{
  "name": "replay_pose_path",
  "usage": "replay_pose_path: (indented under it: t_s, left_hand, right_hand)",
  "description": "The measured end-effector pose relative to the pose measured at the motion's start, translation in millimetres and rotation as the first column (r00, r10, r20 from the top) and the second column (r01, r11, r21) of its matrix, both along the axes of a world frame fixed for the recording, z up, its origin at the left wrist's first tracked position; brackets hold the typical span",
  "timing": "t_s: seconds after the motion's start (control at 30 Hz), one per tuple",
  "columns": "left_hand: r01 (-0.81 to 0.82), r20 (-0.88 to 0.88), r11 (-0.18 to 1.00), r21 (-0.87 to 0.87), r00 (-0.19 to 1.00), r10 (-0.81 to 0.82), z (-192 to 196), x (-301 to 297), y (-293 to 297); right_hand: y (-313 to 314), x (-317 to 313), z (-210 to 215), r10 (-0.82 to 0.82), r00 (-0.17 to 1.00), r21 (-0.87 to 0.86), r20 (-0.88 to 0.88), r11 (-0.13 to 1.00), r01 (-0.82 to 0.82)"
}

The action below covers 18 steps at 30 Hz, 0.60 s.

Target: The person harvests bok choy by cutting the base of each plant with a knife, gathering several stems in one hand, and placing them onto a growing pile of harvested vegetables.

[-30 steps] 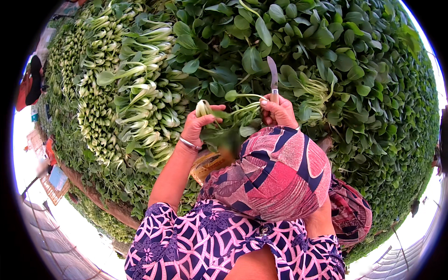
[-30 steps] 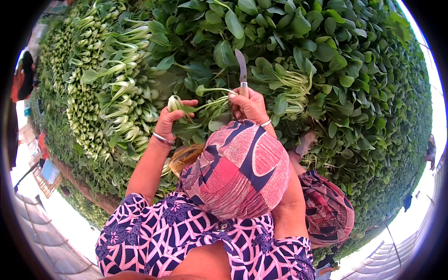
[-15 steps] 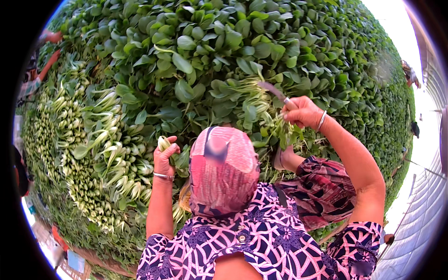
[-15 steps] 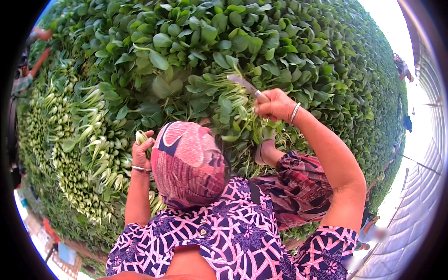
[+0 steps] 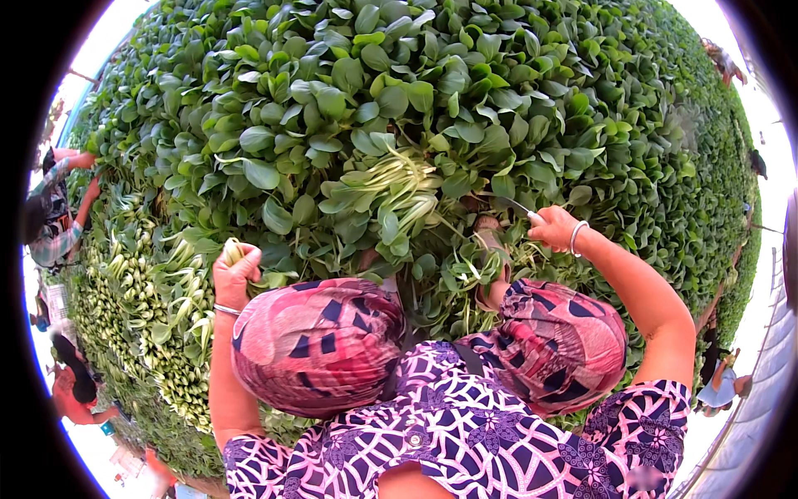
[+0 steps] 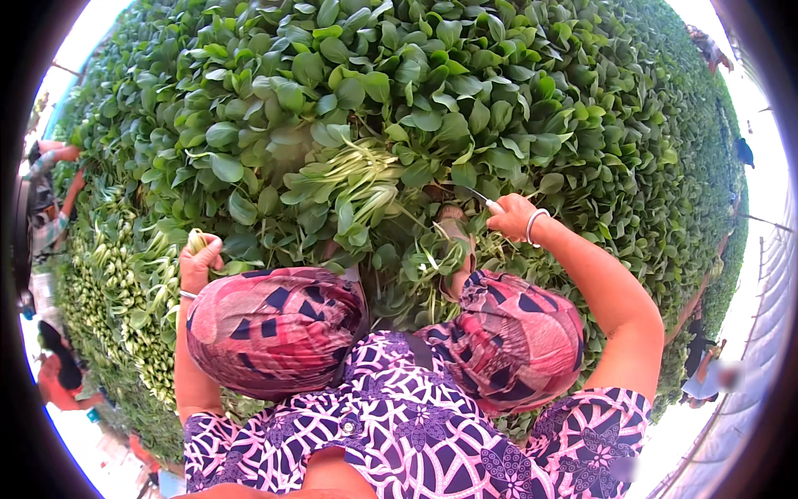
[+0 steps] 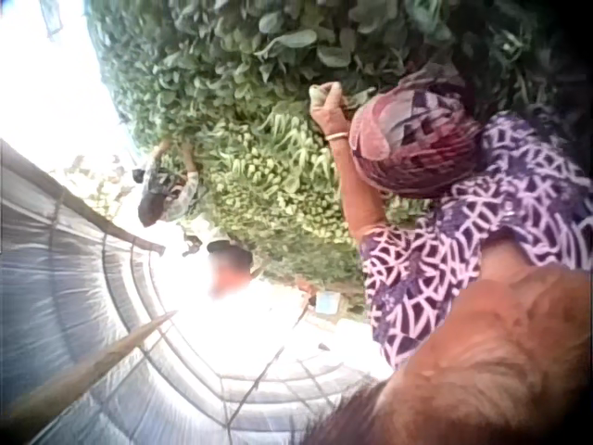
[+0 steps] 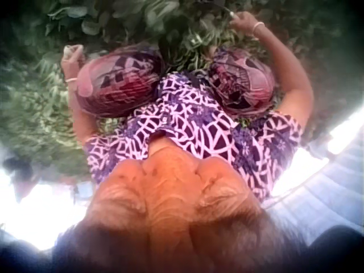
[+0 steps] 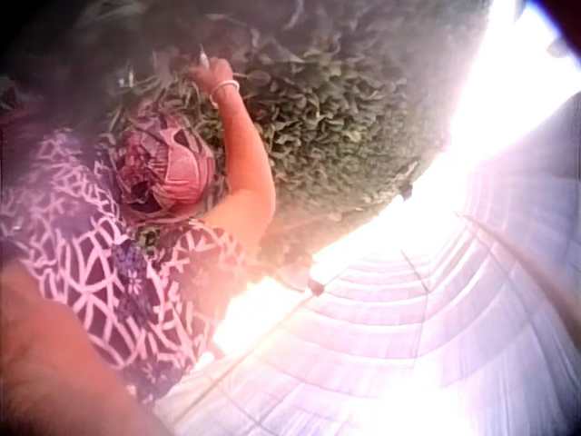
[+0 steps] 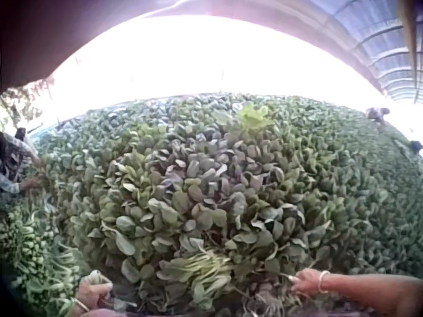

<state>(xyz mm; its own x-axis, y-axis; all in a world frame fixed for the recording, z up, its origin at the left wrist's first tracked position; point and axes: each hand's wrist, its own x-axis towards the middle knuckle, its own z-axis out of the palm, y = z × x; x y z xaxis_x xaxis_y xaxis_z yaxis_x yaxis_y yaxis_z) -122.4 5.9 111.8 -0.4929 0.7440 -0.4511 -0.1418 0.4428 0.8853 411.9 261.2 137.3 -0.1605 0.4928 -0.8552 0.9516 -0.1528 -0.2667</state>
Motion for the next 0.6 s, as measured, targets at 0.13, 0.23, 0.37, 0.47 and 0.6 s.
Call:
replay_pose_path:
  t_s: [0.13, 0.23, 0.37, 0.47, 0.6]
  left_hand:
    - [0.116, -0.203, 0.993, -0.02, 0.972, -0.118, 45.4, -4.4, 58.6]
    - [0.342, -0.355, 0.932, -0.119, 0.862, -0.361, 62.5, 16.0, 113.6]
    - [0.678, -0.697, 0.682, -0.276, 0.347, -0.627, 73.3, 85.4, 181.2]
    - [0.863, -0.733, 0.347, -0.367, -0.038, -0.68, 47.1, 167.0, 233.5]
    - [0.94, -0.777, 0.044, -0.34, -0.254, -0.576, -4.3, 265.0, 266.5]
  right_hand:
    - [3.3, 7.2, -56.4, -0.313, 0.947, -0.121, -0.08, 0.946, 0.302]
    - [-5.2, 8.6, -98.5, -0.44, 0.88, -0.111, -0.178, 0.898, 0.426]
    - [-15.7, -13.8, -141.7, -0.637, 0.683, -0.125, -0.358, 0.757, 0.641]
    - [-32.5, -6.5, -184.0, -0.531, 0.659, 0.067, -0.532, 0.75, 0.658]
    - [-31.5, -23.9, -187.9, -0.204, 0.818, 0.493, -0.537, 0.712, 0.501]
